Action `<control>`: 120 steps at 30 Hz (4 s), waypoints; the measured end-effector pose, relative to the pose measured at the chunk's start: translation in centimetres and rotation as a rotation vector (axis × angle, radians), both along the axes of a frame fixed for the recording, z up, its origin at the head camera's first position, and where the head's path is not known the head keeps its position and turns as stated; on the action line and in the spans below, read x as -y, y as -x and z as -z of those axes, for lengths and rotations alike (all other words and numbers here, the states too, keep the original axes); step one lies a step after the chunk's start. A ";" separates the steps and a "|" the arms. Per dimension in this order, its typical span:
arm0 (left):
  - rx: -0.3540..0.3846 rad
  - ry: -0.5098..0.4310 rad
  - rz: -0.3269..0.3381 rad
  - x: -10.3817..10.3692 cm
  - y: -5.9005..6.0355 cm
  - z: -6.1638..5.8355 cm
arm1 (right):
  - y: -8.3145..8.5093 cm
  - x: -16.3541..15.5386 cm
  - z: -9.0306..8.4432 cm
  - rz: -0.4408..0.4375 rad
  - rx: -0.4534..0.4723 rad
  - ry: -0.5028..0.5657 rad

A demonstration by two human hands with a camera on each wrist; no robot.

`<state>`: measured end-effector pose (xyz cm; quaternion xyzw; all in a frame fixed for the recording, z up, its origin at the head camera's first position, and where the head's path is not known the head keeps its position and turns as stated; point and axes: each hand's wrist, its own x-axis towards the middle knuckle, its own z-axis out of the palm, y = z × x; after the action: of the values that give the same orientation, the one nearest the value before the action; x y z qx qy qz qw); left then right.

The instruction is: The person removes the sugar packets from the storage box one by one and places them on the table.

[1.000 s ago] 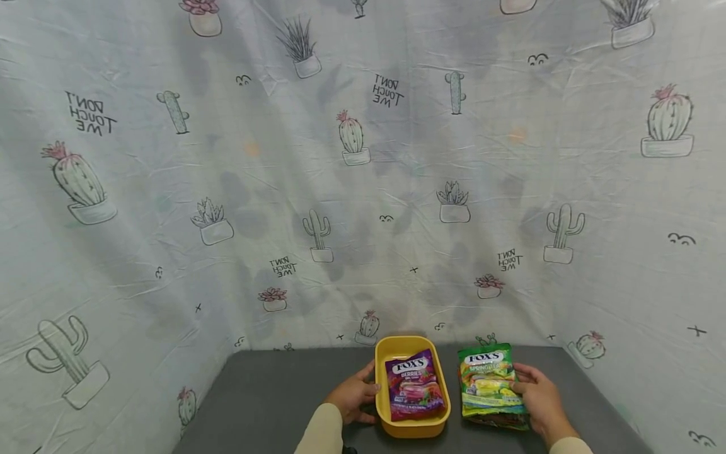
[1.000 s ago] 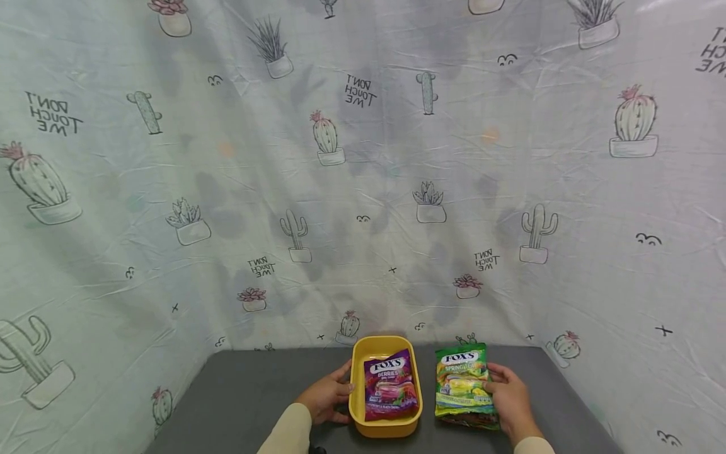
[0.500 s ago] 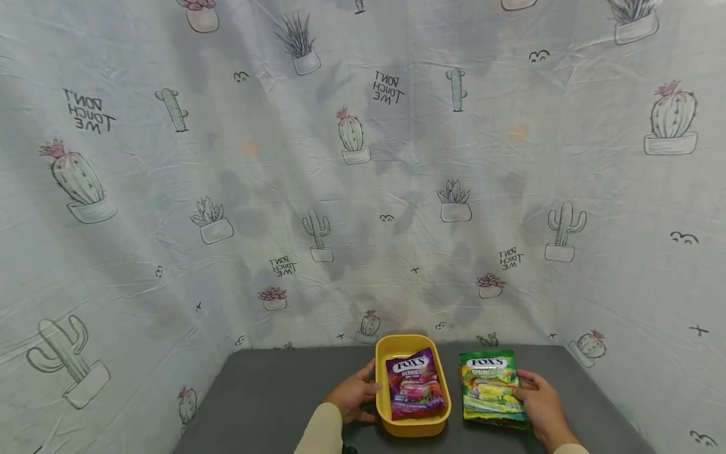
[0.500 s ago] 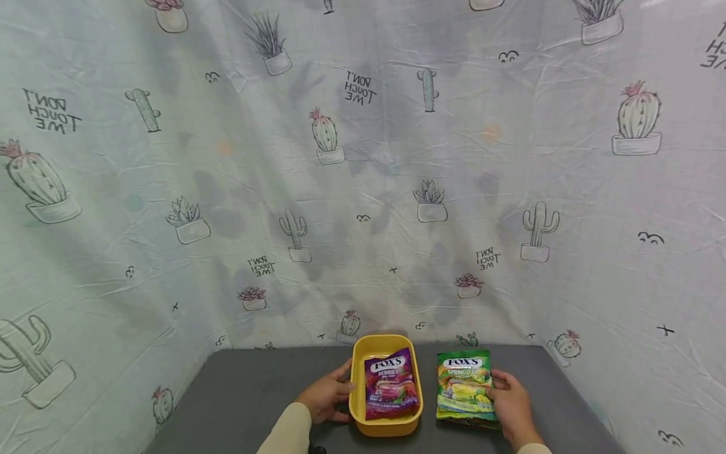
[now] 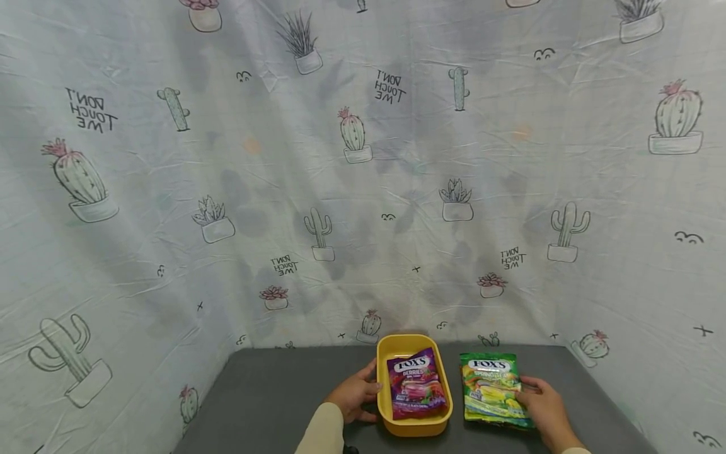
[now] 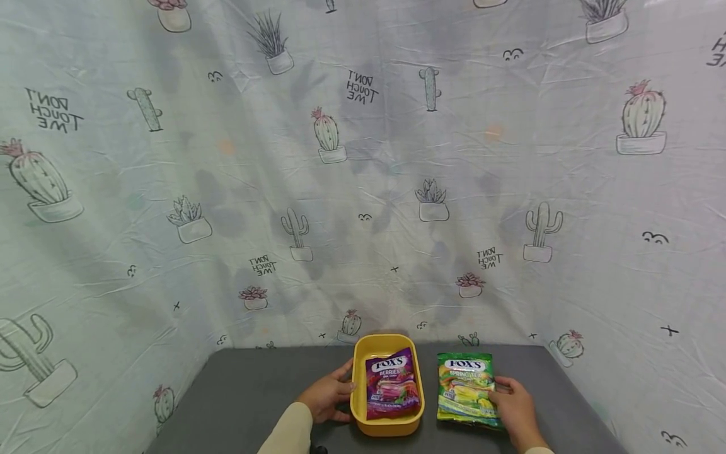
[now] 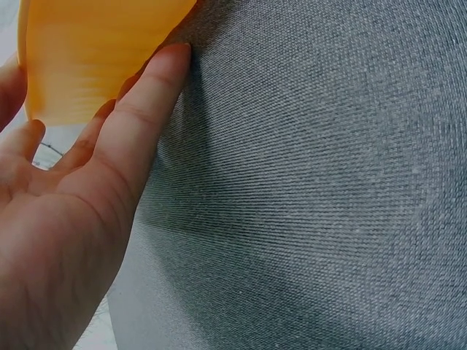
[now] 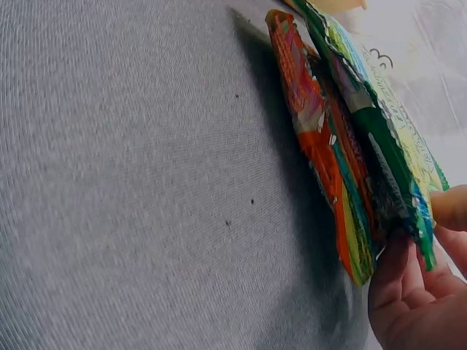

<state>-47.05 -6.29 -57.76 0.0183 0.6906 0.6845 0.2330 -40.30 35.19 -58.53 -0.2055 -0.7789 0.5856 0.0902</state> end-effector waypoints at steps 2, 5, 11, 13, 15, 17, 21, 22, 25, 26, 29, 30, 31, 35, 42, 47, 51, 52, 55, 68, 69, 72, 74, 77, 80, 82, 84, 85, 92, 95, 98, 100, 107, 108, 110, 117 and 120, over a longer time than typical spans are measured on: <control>0.000 0.002 -0.002 0.0 0.0 0.0 | -0.2 -0.1 -0.1 0.014 -0.003 -0.012; 0.004 0.003 -0.006 0.0 0.1 0.1 | -0.4 -0.2 -0.3 0.065 -0.006 -0.009; 0.000 -0.001 0.001 0.1 0.0 0.2 | -0.2 -0.5 -1.0 0.142 0.002 -0.021; -0.002 -0.004 0.003 0.1 0.0 0.2 | -0.1 -0.7 -1.3 0.152 0.006 -0.028; -0.002 -0.003 0.005 0.1 -0.1 0.2 | 0.1 -0.7 -1.5 0.154 0.007 -0.035; 0.000 -0.003 0.008 0.1 -0.2 0.1 | 0.2 -0.7 -1.8 0.145 0.004 -0.033; 0.004 -0.004 0.007 0.1 -0.2 -0.1 | 0.5 -0.6 -2.4 0.095 -0.025 0.031; 0.003 -0.004 0.009 0.1 -0.2 -0.1 | 0.5 -0.5 -2.6 0.086 -0.032 0.065; -0.003 -0.008 0.012 0.1 -0.3 -0.3 | 0.7 -0.5 -3.0 0.047 -0.054 0.189; -0.005 -0.008 0.015 0.1 -0.3 -0.2 | 0.7 -0.4 -3.1 0.035 -0.057 0.223; -0.008 -0.008 0.013 0.1 -0.3 -0.2 | 0.6 -0.4 -3.4 -0.009 -0.062 0.296; -0.007 -0.007 0.012 0.1 -0.3 -0.2 | 0.6 -0.3 -3.5 -0.025 -0.064 0.308; -0.006 -0.008 0.008 0.1 -0.3 -0.2 | 0.6 -0.3 -3.7 -0.042 -0.065 0.317; -0.006 -0.004 0.001 0.1 -0.1 0.0 | 0.6 0.1 -4.1 -0.088 -0.061 0.332; 0.001 -0.008 -0.003 0.0 -0.1 0.1 | 0.8 1.4 -4.4 -0.155 -0.049 0.344; 0.002 -0.019 0.005 0.1 0.0 0.1 | 1.1 2.7 -4.6 -0.205 -0.042 0.319; 0.004 -0.018 0.004 0.1 -0.1 0.1 | 1.4 3.7 -4.8 -0.225 -0.039 0.324; 0.005 -0.018 0.004 0.1 -0.1 0.1 | 1.4 4.0 -4.9 -0.224 -0.036 0.326; 0.006 -0.017 -0.002 0.1 -0.1 0.0 | 1.6 4.9 -5.1 -0.226 -0.026 0.341; 0.006 0.000 -0.015 0.1 -0.3 -0.3 | 1.8 8.5 -5.9 -0.315 -0.034 0.311; 0.007 0.000 -0.015 0.1 -0.3 -0.3 | 1.9 8.7 -5.8 -0.321 -0.033 0.317; 0.008 0.002 -0.017 0.0 -0.3 -0.4 | 2.3 9.3 -5.8 -0.335 -0.029 0.330; 0.010 0.001 -0.017 0.0 -0.3 -0.4 | 2.5 9.6 -5.8 -0.342 -0.029 0.329; 0.013 0.000 -0.014 0.0 -0.1 -0.5 | 2.6 10.1 -6.0 -0.349 -0.035 0.319; 0.014 0.002 -0.011 0.0 -0.1 -0.4 | 2.5 10.6 -6.2 -0.355 -0.040 0.317; 0.014 0.003 -0.012 0.0 -0.1 -0.3 | 2.4 11.0 -6.4 -0.366 -0.040 0.315; 0.011 0.007 -0.015 0.0 -0.1 -0.2 | 2.3 11.4 -6.6 -0.372 -0.039 0.321; 0.010 0.006 -0.016 0.0 -0.1 -0.2 | 2.3 11.6 -6.6 -0.374 -0.038 0.320; 0.006 -0.014 0.008 0.1 0.0 -0.4 | 2.6 12.9 -6.8 -0.386 -0.035 0.316; 0.010 -0.012 0.003 0.0 0.0 -0.5 | 2.8 13.3 -6.7 -0.386 -0.035 0.315; 0.013 -0.005 0.000 0.0 0.2 -0.5 | 2.9 13.7 -6.6 -0.385 -0.034 0.315; 0.015 -0.003 0.000 0.0 0.3 -0.5 | 3.0 14.1 -6.6 -0.385 -0.031 0.313; 0.013 -0.009 0.011 0.2 0.8 -0.4 | 3.4 15.4 -6.6 -0.381 -0.014 0.244; 0.013 -0.010 0.014 0.2 0.8 -0.3 | 3.4 15.6 -6.7 -0.380 -0.010 0.235; 0.012 -0.010 0.018 0.2 1.0 -0.3 | 3.3 16.0 -6.9 -0.378 -0.005 0.215; 0.018 -0.005 0.007 0.4 1.1 -0.2 | 3.7 17.1 -6.6 -0.400 0.017 0.072; 0.022 -0.001 0.006 0.4 1.1 -0.3 | 4.1 17.4 -6.1 -0.401 0.055 -0.011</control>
<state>-48.10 -6.69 -57.46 0.0131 0.6874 0.6844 0.2427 -44.41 17.80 -52.44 -0.0617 -0.8095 0.5819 -0.0484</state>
